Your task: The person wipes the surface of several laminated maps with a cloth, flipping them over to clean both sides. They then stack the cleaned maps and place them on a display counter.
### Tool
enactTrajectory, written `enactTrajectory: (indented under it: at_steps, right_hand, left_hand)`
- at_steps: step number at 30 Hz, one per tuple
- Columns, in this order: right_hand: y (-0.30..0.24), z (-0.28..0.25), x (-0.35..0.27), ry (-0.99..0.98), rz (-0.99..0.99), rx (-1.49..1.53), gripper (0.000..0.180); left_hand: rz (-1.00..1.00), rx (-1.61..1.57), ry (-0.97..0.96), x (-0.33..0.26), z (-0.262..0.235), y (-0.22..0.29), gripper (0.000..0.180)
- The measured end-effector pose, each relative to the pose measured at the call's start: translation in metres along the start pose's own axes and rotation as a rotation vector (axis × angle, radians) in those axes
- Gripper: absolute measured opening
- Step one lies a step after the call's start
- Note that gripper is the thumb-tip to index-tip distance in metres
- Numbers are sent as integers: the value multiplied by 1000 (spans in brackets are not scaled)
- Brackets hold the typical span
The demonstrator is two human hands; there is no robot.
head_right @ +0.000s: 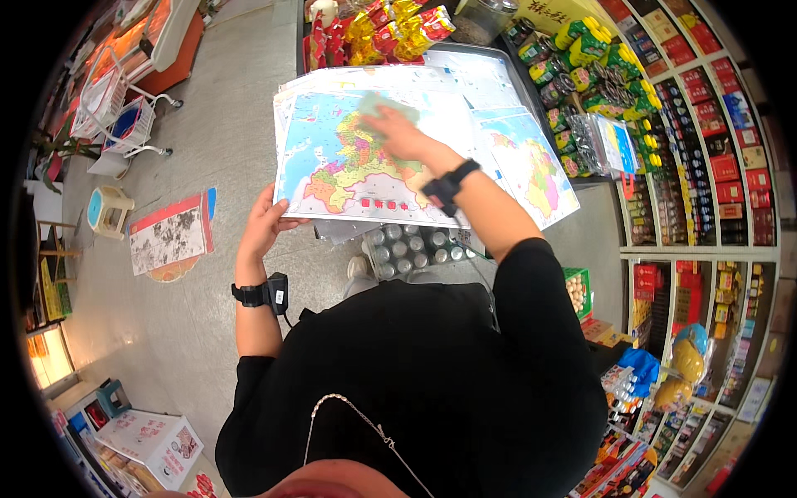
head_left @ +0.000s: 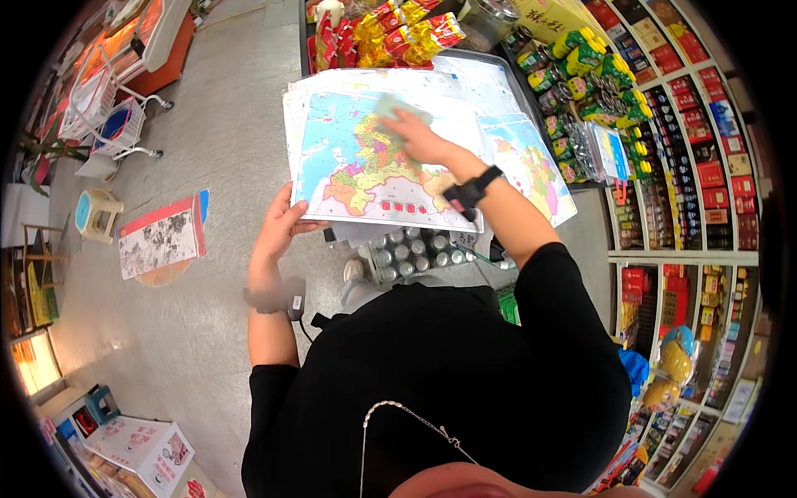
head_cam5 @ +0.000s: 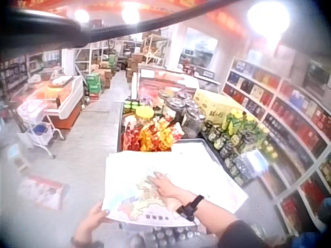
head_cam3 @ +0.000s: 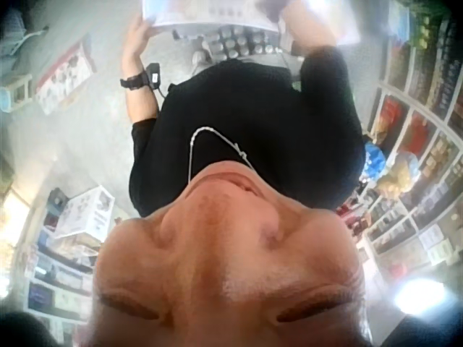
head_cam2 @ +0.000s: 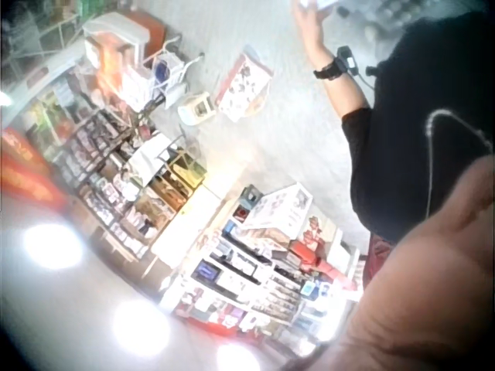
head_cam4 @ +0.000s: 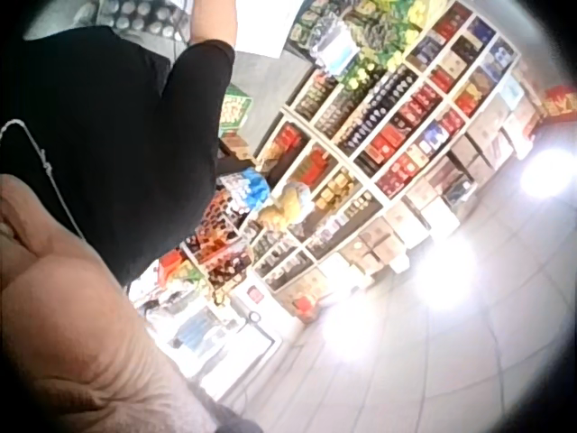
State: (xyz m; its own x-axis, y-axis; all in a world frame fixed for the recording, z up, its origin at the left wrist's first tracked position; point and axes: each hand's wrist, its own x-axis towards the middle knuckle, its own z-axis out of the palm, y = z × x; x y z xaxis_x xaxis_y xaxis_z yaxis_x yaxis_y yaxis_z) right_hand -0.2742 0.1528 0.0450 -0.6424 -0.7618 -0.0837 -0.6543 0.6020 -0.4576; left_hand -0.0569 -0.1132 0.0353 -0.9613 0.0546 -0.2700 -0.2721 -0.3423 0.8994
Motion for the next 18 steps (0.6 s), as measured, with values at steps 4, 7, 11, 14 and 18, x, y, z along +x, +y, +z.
enactTrajectory:
  at_steps: [4, 7, 11, 14, 18]
  right_hand:
    - [59, -18, -104, 152, 113, -19, 69]
    - [39, -32, -178, 190, 158, 145, 66]
    - [6, -21, -227, 508, 241, 337, 53]
    - [-14, -24, -222, 748, 217, 285, 42]
    - [1, -32, -215, 1097, 153, 307, 23]
  left_hand:
    - [83, -159, 18, 4, 11, 13, 56]
    - [165, -238, -57, 8, 7, 23, 59]
    - [227, -294, -106, 11, 9, 50, 69]
    - [197, -300, -207, 12, 12, 65, 72]
    - [180, -348, -300, 5, 36, 90, 71]
